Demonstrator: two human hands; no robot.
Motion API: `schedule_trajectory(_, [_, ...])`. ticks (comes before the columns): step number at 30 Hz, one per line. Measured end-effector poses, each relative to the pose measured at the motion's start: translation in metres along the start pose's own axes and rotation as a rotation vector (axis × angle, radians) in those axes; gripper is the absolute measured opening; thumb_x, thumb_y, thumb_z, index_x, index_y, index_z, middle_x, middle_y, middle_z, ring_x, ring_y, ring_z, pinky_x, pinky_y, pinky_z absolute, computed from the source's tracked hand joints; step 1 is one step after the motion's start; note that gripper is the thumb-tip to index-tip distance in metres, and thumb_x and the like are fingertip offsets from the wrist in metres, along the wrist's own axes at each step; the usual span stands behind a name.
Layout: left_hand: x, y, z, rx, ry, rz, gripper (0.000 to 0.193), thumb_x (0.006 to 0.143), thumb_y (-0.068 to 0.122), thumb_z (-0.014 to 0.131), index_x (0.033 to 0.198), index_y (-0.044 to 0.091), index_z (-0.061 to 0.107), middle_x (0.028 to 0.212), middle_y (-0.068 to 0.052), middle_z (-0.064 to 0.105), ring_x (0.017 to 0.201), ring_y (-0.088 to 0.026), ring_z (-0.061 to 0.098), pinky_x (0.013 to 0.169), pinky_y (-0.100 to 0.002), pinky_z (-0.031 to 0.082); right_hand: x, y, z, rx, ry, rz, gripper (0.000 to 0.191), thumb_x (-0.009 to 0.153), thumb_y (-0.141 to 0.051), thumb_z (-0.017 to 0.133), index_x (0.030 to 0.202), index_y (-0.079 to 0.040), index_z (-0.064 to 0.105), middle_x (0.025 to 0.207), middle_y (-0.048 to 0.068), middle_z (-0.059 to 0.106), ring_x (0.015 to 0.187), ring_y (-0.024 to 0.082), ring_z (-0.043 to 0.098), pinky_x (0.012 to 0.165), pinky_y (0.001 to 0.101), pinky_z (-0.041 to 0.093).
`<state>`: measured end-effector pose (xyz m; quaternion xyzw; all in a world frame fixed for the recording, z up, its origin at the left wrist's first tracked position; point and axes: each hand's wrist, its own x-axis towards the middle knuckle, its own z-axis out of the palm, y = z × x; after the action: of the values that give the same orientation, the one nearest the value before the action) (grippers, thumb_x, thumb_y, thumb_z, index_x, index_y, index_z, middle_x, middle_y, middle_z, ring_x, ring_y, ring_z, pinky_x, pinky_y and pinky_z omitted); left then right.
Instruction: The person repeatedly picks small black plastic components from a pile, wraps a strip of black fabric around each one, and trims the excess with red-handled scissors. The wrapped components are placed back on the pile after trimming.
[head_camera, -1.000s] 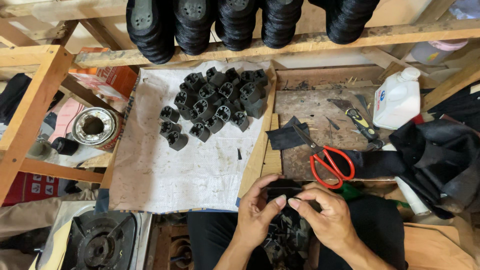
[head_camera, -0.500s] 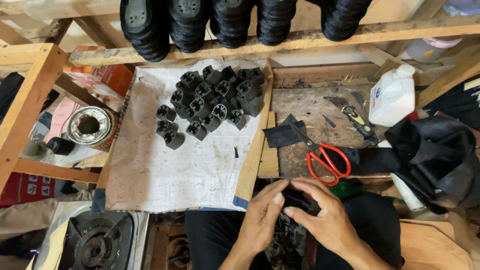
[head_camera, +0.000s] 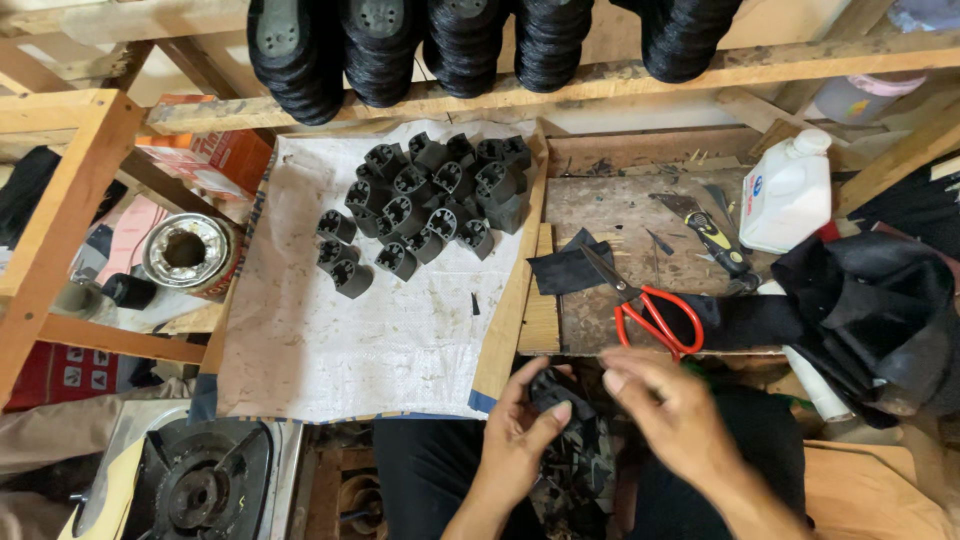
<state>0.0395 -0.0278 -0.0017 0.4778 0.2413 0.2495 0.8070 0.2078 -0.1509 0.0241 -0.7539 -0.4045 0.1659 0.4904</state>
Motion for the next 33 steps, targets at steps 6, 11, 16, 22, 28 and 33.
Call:
schedule_trajectory(6, [0.007,0.009,-0.017,0.012,0.010,0.001,0.057,0.090,0.010,0.070,0.143,0.000,0.050,0.117,-0.008,0.068,0.105,-0.015,0.062,0.094,-0.029,0.050,0.052,0.012,-0.037,-0.681,0.046,-0.167,0.037,0.081,-0.024,0.076,0.111,-0.002,0.071,0.109,0.016,0.069,0.100,0.039,0.065,0.088,0.0451,0.052])
schedule_trajectory(11, [0.003,0.009,-0.023,0.080,0.033,-0.003,0.050,0.098,0.020,0.064,0.143,0.000,0.055,0.108,-0.008,0.063,0.095,-0.014,0.056,0.085,-0.028,0.045,0.069,0.025,-0.044,-0.630,-0.132,0.005,0.044,0.078,-0.029,0.083,0.115,-0.008,0.071,0.102,0.015,0.071,0.091,0.035,0.069,0.079,0.0425,0.054])
schedule_trajectory(16, [-0.003,0.022,-0.017,0.086,0.000,-0.052,0.052,0.095,0.022,0.059,0.143,0.009,0.046,0.117,-0.005,0.062,0.104,-0.014,0.058,0.091,-0.028,0.048,0.086,0.047,-0.051,-0.497,-0.237,0.329,0.058,0.081,-0.022,0.084,0.133,-0.008,0.063,0.094,0.008,0.078,0.076,0.025,0.074,0.072,0.0372,0.057])
schedule_trajectory(22, [-0.009,0.044,-0.013,0.296,-0.016,0.086,0.057,0.090,0.008,0.070,0.142,0.005,0.046,0.121,-0.006,0.057,0.110,-0.014,0.057,0.095,-0.027,0.048,0.037,0.069,-0.048,0.443,-0.075,0.280,0.051,0.079,-0.012,0.071,0.128,0.000,0.062,0.086,0.004,0.073,0.076,0.014,0.070,0.072,0.0289,0.060])
schedule_trajectory(28, [-0.002,0.050,-0.015,0.373,-0.043,0.122,0.048,0.088,0.007,0.072,0.132,0.000,0.053,0.111,-0.006,0.063,0.095,-0.012,0.060,0.080,-0.025,0.051,-0.041,0.053,-0.017,0.104,-0.461,0.596,0.045,0.078,-0.029,0.088,0.108,-0.003,0.068,0.081,0.010,0.067,0.069,0.015,0.058,0.063,0.0318,0.049])
schedule_trajectory(33, [-0.002,0.056,-0.013,0.446,-0.016,0.035,0.051,0.086,0.010,0.074,0.133,0.004,0.053,0.100,-0.005,0.064,0.084,-0.010,0.059,0.069,-0.025,0.050,-0.051,0.011,-0.030,-0.446,-0.253,-0.020,0.066,0.059,-0.047,0.092,0.111,-0.013,0.070,0.107,-0.001,0.074,0.069,0.016,0.070,0.070,0.0327,0.047])
